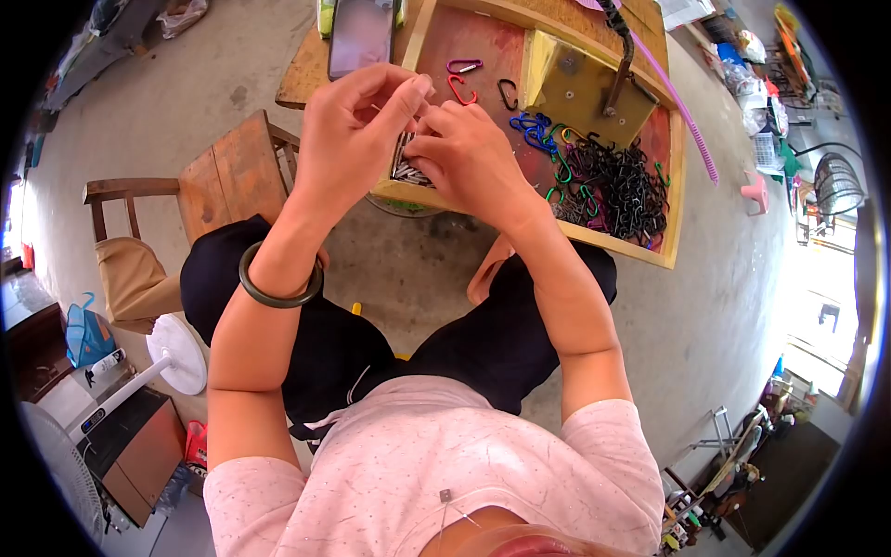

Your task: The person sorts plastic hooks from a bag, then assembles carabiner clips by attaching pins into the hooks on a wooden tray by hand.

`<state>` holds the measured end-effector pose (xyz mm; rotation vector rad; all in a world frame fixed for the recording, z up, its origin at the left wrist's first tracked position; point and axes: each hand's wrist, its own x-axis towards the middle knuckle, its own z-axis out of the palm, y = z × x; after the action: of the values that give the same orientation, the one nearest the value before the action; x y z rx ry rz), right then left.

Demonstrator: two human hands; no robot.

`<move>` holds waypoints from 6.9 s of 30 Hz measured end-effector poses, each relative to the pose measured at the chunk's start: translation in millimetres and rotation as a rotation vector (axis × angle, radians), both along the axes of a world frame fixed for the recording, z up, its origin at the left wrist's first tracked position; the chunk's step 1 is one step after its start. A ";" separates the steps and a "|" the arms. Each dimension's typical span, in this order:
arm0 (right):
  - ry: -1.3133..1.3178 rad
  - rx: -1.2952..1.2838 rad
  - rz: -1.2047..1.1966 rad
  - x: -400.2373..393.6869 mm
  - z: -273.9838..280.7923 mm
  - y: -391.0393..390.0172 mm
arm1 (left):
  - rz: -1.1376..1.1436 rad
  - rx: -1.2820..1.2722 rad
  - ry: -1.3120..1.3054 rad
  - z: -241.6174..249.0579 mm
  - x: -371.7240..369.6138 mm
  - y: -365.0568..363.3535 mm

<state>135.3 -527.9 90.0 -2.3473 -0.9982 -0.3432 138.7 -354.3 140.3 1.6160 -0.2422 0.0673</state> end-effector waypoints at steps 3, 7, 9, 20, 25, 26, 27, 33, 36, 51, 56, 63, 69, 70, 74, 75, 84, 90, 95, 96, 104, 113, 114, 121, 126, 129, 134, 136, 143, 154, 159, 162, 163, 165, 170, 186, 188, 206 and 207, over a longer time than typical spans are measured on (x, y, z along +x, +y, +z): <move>0.021 -0.027 0.001 1.4 -3.1 3.3 | -0.007 -0.012 -0.001 -0.9 0.5 -1.5; 0.097 0.066 -0.016 2.0 4.1 -1.1 | -0.041 0.040 0.022 -8.6 1.9 -0.9; 0.195 0.103 -0.066 -1.5 21.5 -12.2 | -0.048 0.169 0.001 -6.9 0.9 -1.5; 0.574 0.491 -0.144 -26.4 35.5 -48.8 | -0.235 0.575 -0.358 1.3 -17.4 -18.1; 0.712 0.677 -0.251 -32.1 32.1 -52.7 | -0.167 0.493 -0.385 -10.4 -17.6 -28.9; 0.679 0.764 -0.292 -32.5 31.0 -50.2 | -0.142 0.466 -0.332 -8.2 -16.6 -28.9; 0.562 0.688 -0.331 -30.3 31.1 -50.5 | -0.113 0.440 -0.279 -2.6 -15.7 -28.3; 0.125 0.450 -0.295 14.6 49.4 -34.2 | 0.061 0.323 -0.426 18.0 -13.1 -17.6; 0.068 0.268 -0.165 57.8 42.0 -4.2 | 0.063 0.319 -0.622 28.8 -20.5 -13.6; 0.063 0.321 -0.211 57.5 52.6 26.4 | -0.015 0.341 -0.507 24.4 -26.6 2.4; 0.148 0.355 -0.341 8.2 73.8 -25.2 | -0.035 0.297 -0.373 13.3 -31.3 -11.0; 0.105 0.204 -0.386 -13.7 46.7 -73.2 | -0.080 0.196 -0.154 1.8 -28.6 -21.1; 0.011 0.079 -0.365 -20.8 43.7 -93.1 | -0.105 0.090 0.070 -13.7 -27.2 -29.3; 0.015 0.054 -0.350 -21.1 43.3 -96.4 | -0.111 0.055 0.111 -14.4 -26.8 -31.1; 0.070 -0.042 -0.302 -27.6 37.7 -102.8 | -0.128 0.031 0.188 -21.5 -24.9 -35.5; 0.082 -0.066 -0.279 -28.5 35.9 -103.3 | -0.126 0.031 0.200 -21.4 -24.5 -34.8; 0.124 -0.277 -0.283 -39.9 44.4 -111.1 | -0.185 0.017 0.228 -22.5 -24.1 -35.9; 0.121 -0.317 -0.318 -45.5 43.2 -111.5 | -0.197 0.035 0.212 -26.2 -24.5 -33.0; 0.021 -0.270 -0.340 -40.2 33.1 -114.3 | -0.204 0.024 0.217 -27.4 -24.6 -33.2; 0.016 -0.234 -0.328 -37.5 31.4 -112.4 | -0.205 0.018 0.218 -27.2 -24.7 -33.9; -0.059 -0.160 -0.312 -24.7 12.1 -97.8 | -0.158 -0.035 0.212 -28.5 -24.2 -40.3; 0.049 -0.011 -0.119 -26.1 16.8 -77.3 | -0.145 -0.061 0.192 -27.4 -24.4 -38.0; 0.043 -0.020 -0.107 -26.3 16.4 -74.5 | -0.147 -0.053 0.187 -27.8 -24.0 -37.8; 0.010 -0.130 -0.189 -20.0 16.2 -73.3 | -0.144 -0.040 0.184 -24.8 -25.1 -38.1; 0.016 -0.161 -0.142 -23.5 19.1 -61.0 | -0.141 -0.051 0.174 -29.2 -24.4 -35.1; -0.003 -0.242 -0.170 -23.8 19.6 -59.9 | -0.142 -0.051 0.181 -30.4 -24.4 -33.8; -0.026 -0.265 -0.173 -22.6 23.0 -59.2 | -0.146 -0.091 0.210 -26.2 -26.0 -32.3; -0.007 -0.261 -0.170 -24.1 25.7 -58.6 | -0.145 -0.081 0.196 -27.1 -25.8 -31.1; 0.026 -0.293 -0.206 -24.1 18.4 -61.8 | -0.136 -0.062 0.161 -28.8 -26.1 -31.2; 0.055 -0.320 -0.201 -25.5 21.6 -63.9 | -0.132 -0.029 0.154 -26.0 -26.1 -31.8; 0.075 -0.291 -0.185 -23.8 23.4 -60.9 | -0.123 -0.017 0.141 -28.1 -26.3 -31.0; 0.124 -0.187 -0.183 -22.2 27.4 -62.9 | -0.121 -0.041 0.161 -23.7 -27.4 -32.1; 0.146 -0.148 -0.184 -21.5 29.3 -64.3 | -0.117 -0.055 0.171 -22.2 -27.8 -32.3; 0.134 -0.097 -0.220 -20.2 30.8 -66.2 | -0.125 -0.041 0.167 -24.2 -26.8 -30.6; 0.191 -0.080 -0.358 -19.0 28.2 -70.1 | -0.119 -0.009 0.139 -24.5 -26.9 -30.6; 0.042 -0.144 -0.189 -24.8 17.9 -64.8 | -0.121 -0.042 0.128 -26.5 -25.4 -30.9; 0.013 -0.215 -0.196 -25.1 18.8 -63.7 | -0.125 -0.064 0.144 -27.0 -25.8 -32.1; -0.101 -0.515 -0.219 -22.7 23.5 -45.4 | -0.111 0.017 0.140 -28.0 -26.6 -34.9; -0.105 -0.527 -0.215 -22.2 23.8 -44.4 | -0.111 0.015 0.140 -27.6 -26.8 -35.2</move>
<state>113.1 -572.3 113.8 -2.9526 -0.9745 -0.3156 111.9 -389.6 112.7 1.6111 -0.2242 -0.1329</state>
